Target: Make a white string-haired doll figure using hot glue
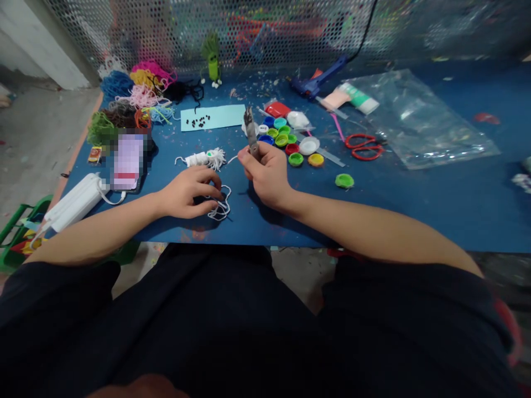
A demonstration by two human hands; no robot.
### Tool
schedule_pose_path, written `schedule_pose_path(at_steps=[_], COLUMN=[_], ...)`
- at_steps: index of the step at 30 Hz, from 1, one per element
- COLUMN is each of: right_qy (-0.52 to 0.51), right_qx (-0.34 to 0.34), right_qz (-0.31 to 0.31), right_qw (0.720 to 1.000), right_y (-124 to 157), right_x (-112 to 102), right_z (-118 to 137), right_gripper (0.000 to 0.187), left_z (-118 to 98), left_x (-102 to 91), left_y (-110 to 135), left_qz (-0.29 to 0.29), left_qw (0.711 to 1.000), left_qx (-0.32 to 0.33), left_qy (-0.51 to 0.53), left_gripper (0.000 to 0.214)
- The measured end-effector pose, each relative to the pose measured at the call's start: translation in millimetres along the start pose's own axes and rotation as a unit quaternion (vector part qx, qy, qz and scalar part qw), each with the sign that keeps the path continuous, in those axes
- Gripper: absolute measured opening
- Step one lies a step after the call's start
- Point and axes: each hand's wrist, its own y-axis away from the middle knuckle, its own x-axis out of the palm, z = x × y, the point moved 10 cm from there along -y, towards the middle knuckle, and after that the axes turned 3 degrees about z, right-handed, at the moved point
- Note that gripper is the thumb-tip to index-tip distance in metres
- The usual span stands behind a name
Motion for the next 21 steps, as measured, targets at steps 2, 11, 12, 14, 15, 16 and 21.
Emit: schedule_pose_path(at_steps=[2, 11, 12, 14, 15, 16, 21], right_qy=[0.023, 0.076, 0.074, 0.067, 0.062, 0.057, 0.126], right_qx=[-0.020, -0.072, -0.069, -0.063, -0.058, -0.055, -0.102], right_qz=[-0.001, 0.103, 0.110, 0.120, 0.124, 0.129, 0.166], right_qw=[1.000, 0.989, 0.989, 0.989, 0.989, 0.988, 0.973], right_y=[0.1, 24.7, 25.2, 23.9, 22.3, 20.3, 10.6], right_x=[-1.6, 33.8, 35.9, 37.4, 36.7, 35.4, 28.5], right_z=[6.4, 45.6, 43.9, 38.3, 35.0, 32.0, 27.5], right_gripper=[0.053, 0.048, 0.048, 0.051, 0.052, 0.053, 0.056], left_z=[-1.2, 10.8, 7.5, -0.1, -2.1, -1.4, 41.4], left_x=[-0.9, -8.2, -7.3, -8.3, -10.2, -14.0, -56.3], left_y=[1.4, 0.4, -0.2, -0.8, -0.7, 0.0, 15.3], left_qz=[-0.001, -0.101, -0.102, -0.101, -0.100, -0.102, -0.186], left_qw=[0.998, 0.991, 0.991, 0.991, 0.992, 0.993, 0.969], left_qx=[0.010, -0.046, -0.041, -0.022, -0.016, -0.017, -0.141], left_qy=[-0.057, 0.074, 0.079, 0.079, 0.071, 0.056, -0.079], left_gripper=[0.031, 0.039, 0.038, 0.038, 0.038, 0.038, 0.033])
